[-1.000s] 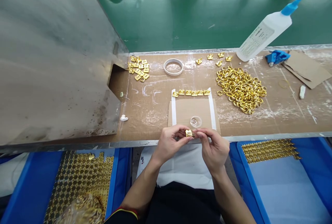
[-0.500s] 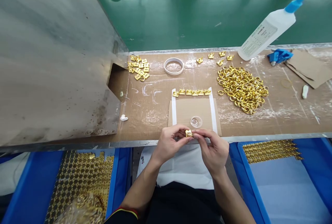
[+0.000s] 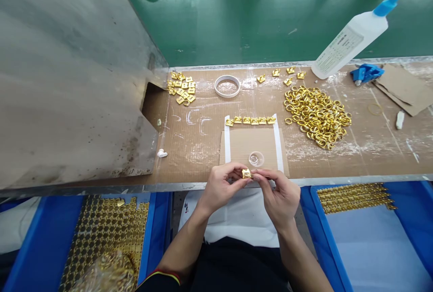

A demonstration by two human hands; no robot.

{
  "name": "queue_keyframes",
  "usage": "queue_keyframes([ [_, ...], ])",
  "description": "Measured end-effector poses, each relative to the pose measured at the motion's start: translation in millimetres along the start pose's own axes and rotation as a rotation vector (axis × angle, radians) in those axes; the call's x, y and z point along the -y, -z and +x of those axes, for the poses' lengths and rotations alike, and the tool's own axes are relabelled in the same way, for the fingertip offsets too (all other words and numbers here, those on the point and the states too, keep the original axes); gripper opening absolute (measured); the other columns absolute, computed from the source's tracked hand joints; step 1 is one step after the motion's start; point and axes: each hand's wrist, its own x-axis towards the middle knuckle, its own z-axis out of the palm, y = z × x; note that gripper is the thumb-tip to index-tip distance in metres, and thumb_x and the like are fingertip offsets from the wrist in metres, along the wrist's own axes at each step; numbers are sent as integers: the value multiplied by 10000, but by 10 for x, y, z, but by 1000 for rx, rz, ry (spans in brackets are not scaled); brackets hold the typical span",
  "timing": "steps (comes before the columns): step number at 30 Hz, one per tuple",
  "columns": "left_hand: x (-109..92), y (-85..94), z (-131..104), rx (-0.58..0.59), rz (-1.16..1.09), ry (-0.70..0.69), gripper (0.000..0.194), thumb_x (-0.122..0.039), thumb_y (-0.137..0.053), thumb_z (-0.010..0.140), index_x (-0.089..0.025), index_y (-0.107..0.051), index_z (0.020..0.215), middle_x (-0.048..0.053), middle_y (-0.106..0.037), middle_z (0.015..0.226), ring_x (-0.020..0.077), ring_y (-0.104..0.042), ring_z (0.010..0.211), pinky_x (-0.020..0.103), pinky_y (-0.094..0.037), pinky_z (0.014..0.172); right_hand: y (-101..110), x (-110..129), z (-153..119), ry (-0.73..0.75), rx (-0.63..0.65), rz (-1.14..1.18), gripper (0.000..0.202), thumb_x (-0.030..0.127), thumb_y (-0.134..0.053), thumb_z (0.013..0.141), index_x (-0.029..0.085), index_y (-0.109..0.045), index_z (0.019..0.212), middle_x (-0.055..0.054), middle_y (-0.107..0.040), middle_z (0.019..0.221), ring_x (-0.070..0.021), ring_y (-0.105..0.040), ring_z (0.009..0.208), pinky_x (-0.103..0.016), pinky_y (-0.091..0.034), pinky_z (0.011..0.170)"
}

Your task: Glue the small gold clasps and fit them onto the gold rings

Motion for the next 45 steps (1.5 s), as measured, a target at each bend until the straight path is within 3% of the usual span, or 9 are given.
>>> queue_keyframes([
  [23,28,21,-12,-2,49,0,221,-327,-796,824,-137,-744,924,66,-768,779,172,-735,677,242,-620,634,3,-15,-25,42,37,22,76,180,-688,967,247,-724,974,-32,-807,878,-205,-787,779,-300,-662,688],
  [45,20,40,-6,28,60,3,289,-408,-786,830,-134,-749,911,63,-754,745,164,-713,652,230,-599,614,18,-33,-28,-13,32,71,84,200,-686,963,246,-753,943,-32,-809,856,-217,-793,759,-304,-676,686],
])
